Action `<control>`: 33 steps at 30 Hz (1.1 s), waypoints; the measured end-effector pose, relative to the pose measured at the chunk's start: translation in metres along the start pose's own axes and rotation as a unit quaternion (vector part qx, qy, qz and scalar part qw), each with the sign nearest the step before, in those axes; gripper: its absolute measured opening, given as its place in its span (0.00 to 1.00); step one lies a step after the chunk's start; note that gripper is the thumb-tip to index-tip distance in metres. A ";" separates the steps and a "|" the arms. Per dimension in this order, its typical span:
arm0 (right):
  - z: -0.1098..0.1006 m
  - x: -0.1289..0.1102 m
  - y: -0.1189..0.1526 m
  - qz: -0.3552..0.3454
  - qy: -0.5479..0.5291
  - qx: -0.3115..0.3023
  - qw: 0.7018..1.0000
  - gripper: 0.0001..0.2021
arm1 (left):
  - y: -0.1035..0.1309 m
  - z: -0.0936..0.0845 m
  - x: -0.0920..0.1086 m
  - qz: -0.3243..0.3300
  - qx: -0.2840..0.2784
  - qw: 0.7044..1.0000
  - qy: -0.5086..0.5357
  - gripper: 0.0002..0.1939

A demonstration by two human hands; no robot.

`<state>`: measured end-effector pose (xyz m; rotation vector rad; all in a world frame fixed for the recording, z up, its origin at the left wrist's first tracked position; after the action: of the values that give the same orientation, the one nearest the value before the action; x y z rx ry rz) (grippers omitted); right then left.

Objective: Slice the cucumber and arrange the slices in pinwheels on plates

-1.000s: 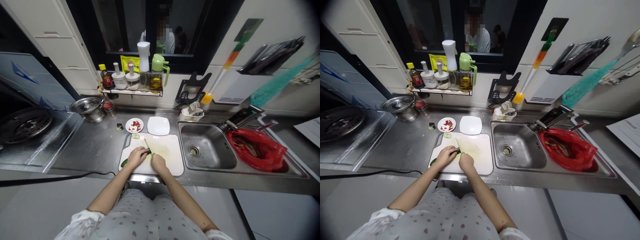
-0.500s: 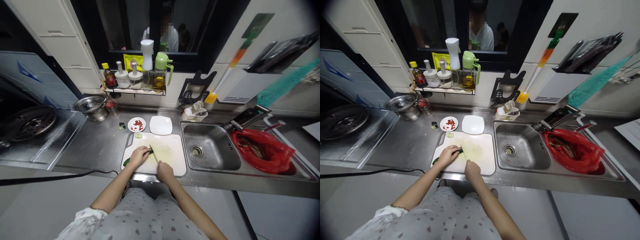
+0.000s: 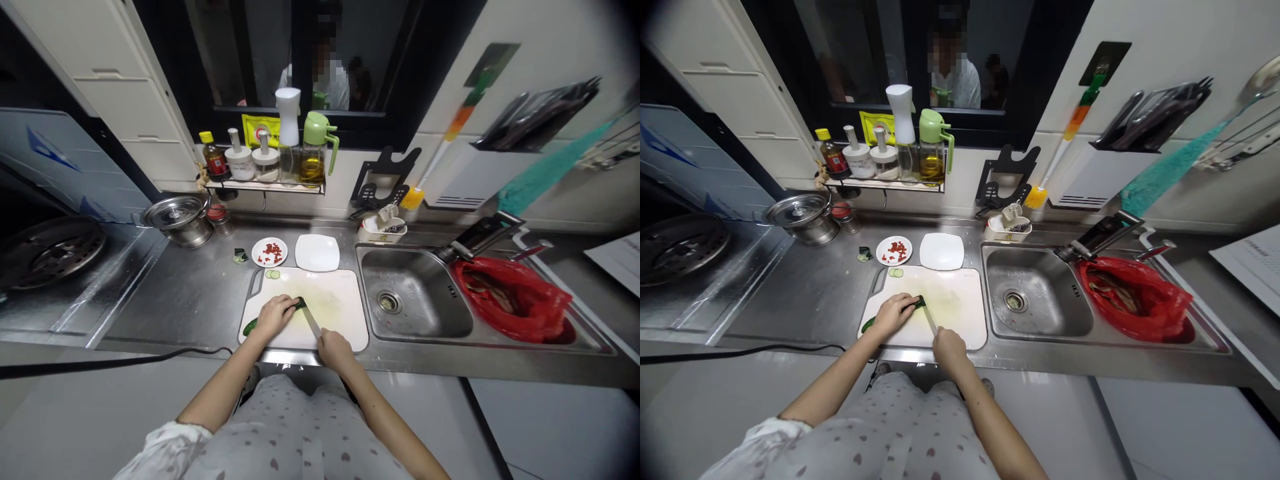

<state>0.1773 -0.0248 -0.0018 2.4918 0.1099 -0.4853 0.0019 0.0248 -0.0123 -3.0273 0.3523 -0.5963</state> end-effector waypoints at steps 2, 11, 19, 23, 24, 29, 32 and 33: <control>-0.005 0.004 0.001 -0.006 -0.005 0.008 1.000 0.15 | 0.000 -0.001 0.000 0.001 -0.002 1.000 0.002 0.16; -0.027 0.022 0.006 0.035 0.011 0.065 0.997 0.17 | 0.000 -0.007 0.002 -0.002 -0.021 1.000 0.019 0.18; -0.037 0.029 0.011 0.032 -0.015 0.137 0.990 0.18 | 0.000 -0.009 -0.020 -0.093 0.055 0.991 0.080 0.17; -0.043 0.029 0.012 0.013 -0.001 0.177 0.984 0.21 | -0.003 -0.011 -0.031 -0.159 0.103 0.967 0.167 0.18; -0.044 0.028 0.012 0.006 0.006 0.181 0.984 0.21 | -0.005 -0.011 -0.030 -0.166 0.105 0.963 0.187 0.18; -0.046 0.025 0.012 -0.014 0.029 0.178 0.984 0.21 | -0.016 -0.022 -0.011 -0.108 0.099 0.970 0.194 0.19; -0.046 0.022 0.012 -0.029 0.040 0.174 0.984 0.22 | -0.021 -0.029 0.006 -0.059 0.081 0.985 0.139 0.19; -0.046 0.021 0.012 -0.033 0.044 0.171 0.984 0.22 | -0.022 -0.030 0.011 -0.047 0.074 0.989 0.119 0.19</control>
<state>0.2139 -0.0091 0.0319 2.8552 0.1569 -0.4524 0.0053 0.0435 0.0216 -2.8483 0.1643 -0.9500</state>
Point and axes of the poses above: each hand's wrist, its own y-axis away from the middle knuckle, its own z-axis out of the palm, x = y × z, the point moved 7 cm from there along -y, towards the middle knuckle, and after that the axes turned 10 degrees about -y, right-handed, at the moved point
